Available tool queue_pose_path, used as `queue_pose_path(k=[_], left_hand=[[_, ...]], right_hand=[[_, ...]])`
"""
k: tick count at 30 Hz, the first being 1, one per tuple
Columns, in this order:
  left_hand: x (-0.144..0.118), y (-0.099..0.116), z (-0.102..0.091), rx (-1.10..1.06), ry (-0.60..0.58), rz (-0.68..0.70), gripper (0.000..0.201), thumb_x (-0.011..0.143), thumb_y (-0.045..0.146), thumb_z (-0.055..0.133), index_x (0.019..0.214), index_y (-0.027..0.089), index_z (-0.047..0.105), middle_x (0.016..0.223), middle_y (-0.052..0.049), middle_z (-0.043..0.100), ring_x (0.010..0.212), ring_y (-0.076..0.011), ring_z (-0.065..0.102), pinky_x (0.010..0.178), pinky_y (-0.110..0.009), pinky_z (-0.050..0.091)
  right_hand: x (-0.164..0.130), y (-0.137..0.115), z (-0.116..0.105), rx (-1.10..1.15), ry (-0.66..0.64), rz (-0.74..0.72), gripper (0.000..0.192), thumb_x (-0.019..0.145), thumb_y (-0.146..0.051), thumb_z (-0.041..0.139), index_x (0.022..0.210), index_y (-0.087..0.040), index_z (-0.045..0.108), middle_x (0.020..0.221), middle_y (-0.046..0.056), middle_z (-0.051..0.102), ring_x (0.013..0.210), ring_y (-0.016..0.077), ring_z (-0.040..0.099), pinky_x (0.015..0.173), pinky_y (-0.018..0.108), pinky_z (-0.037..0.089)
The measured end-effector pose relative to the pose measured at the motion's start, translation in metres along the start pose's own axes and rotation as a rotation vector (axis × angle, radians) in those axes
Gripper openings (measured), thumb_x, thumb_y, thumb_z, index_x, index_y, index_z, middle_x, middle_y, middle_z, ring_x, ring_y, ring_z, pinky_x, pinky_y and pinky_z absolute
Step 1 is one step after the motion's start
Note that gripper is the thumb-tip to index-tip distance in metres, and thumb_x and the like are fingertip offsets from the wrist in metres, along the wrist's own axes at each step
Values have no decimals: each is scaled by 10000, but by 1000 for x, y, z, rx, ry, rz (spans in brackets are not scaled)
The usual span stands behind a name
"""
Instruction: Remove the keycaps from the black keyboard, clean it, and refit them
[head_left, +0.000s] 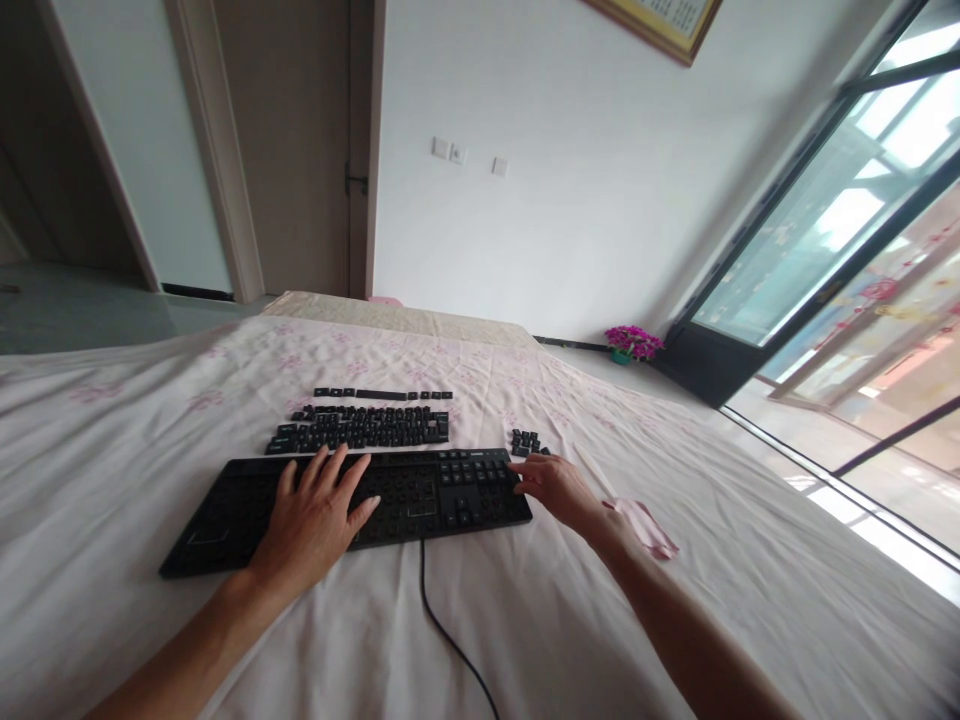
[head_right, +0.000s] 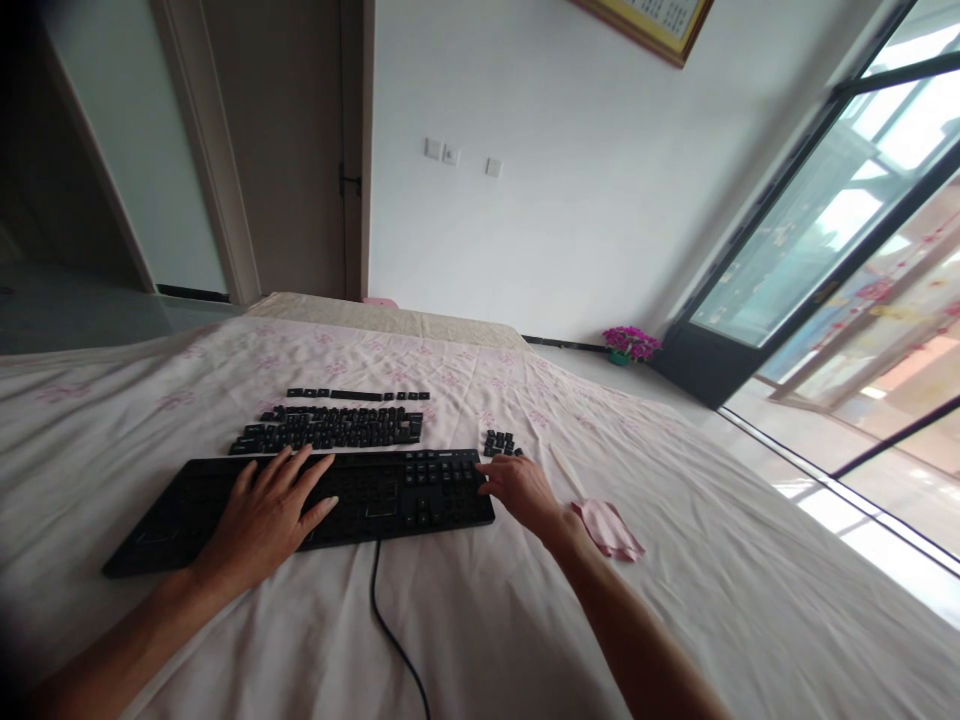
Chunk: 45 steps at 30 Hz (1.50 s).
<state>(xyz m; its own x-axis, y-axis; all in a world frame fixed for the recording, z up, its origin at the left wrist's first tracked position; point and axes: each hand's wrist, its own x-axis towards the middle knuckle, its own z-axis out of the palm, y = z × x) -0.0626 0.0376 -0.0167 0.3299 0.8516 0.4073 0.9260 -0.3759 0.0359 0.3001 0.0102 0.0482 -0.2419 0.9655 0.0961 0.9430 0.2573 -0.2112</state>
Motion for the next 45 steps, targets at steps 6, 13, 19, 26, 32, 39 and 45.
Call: queue_pose_path(k=[6,13,19,26,32,39,45], left_hand=[[0,0,0,5,-9,-3,527,897,486,459,1365,249,504,1454,-133,451,1357,-353,349,1087,-564,203],[0,0,1,-24,-4,-9,526,893,484,467,1358,243,512,1453,-135,452,1360,-355,345,1093,-567,190],[0,0,0,9,-7,-5,527,894,486,467,1363,250,505,1454,-131,452,1358,-349,349,1092,-560,199],[0,-1,2,31,15,17,529,896,486,466,1360,235,510,1443,-145,462,1342,-362,367,1070,-569,230],[0,-1,2,49,21,19,525,898,492,460,1353,239,516,1438,-141,469,1342,-357,370,1073,-565,230],[-1,0,0,40,19,17,517,901,482,461,1354,239,514,1438,-142,469,1341,-352,373,1078,-564,225],[-1,0,1,15,30,15,523,896,484,472,1353,236,516,1436,-146,470,1342,-359,370,1072,-573,234]], right_hand=[[1,-1,-1,2,-7,-11,149,862,-307,614,933,-259,736,780,18,647,761,170,598,658,255,357],[0,-4,-3,-25,-6,-3,152,856,-310,627,952,-268,736,793,9,656,769,168,604,656,253,348],[-5,-3,4,-55,0,23,219,898,-357,574,1043,-276,717,819,15,665,750,164,606,643,253,346],[-16,-2,21,-173,82,2,300,956,-398,474,1132,-256,670,804,22,661,737,167,602,680,270,364],[-26,-7,28,-238,92,-7,343,969,-258,420,1286,-237,550,887,41,660,783,171,600,707,276,371],[-25,-11,21,-214,84,7,328,950,-260,451,1250,-264,585,900,32,657,818,171,602,702,275,380],[-19,-4,36,-6,238,61,283,936,-325,485,1102,-232,695,862,41,650,816,177,612,732,269,446]])
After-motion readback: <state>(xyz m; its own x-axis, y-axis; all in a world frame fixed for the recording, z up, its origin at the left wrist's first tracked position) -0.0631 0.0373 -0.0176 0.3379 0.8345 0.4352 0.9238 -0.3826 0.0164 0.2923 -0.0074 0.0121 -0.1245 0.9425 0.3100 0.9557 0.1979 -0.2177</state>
